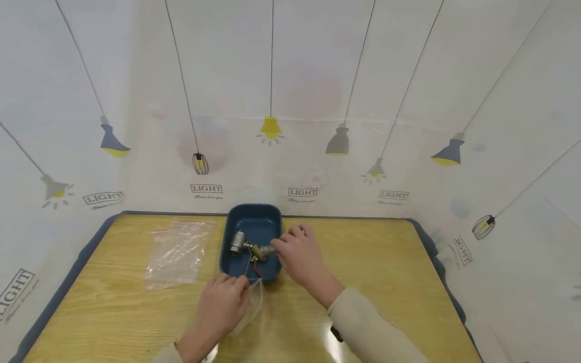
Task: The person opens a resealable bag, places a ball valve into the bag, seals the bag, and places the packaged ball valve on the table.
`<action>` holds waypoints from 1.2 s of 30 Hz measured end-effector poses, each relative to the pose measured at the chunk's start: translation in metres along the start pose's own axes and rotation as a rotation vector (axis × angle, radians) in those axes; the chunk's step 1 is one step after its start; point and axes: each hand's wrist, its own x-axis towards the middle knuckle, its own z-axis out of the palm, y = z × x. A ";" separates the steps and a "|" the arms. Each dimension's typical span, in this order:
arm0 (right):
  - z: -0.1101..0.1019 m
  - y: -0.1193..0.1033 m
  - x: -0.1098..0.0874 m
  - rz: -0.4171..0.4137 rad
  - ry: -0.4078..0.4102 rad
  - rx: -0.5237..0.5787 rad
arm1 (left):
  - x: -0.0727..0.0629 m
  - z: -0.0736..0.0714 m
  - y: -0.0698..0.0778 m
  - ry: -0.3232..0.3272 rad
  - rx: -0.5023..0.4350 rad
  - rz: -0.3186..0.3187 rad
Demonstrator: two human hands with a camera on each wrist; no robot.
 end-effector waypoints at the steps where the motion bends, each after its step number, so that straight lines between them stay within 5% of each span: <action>1: -0.003 -0.001 -0.004 -0.020 0.021 0.005 | 0.001 -0.001 0.000 -0.004 -0.002 -0.004; 13: -0.014 -0.017 -0.037 -0.147 0.157 0.017 | 0.009 -0.009 0.008 -0.096 -0.043 -0.142; 20: -0.012 -0.019 -0.050 -0.161 0.194 0.047 | 0.013 -0.007 0.017 -0.070 -0.034 -0.172; 36: -0.023 -0.025 -0.057 -0.230 0.139 0.028 | 0.020 -0.013 0.030 -0.153 -0.143 -0.266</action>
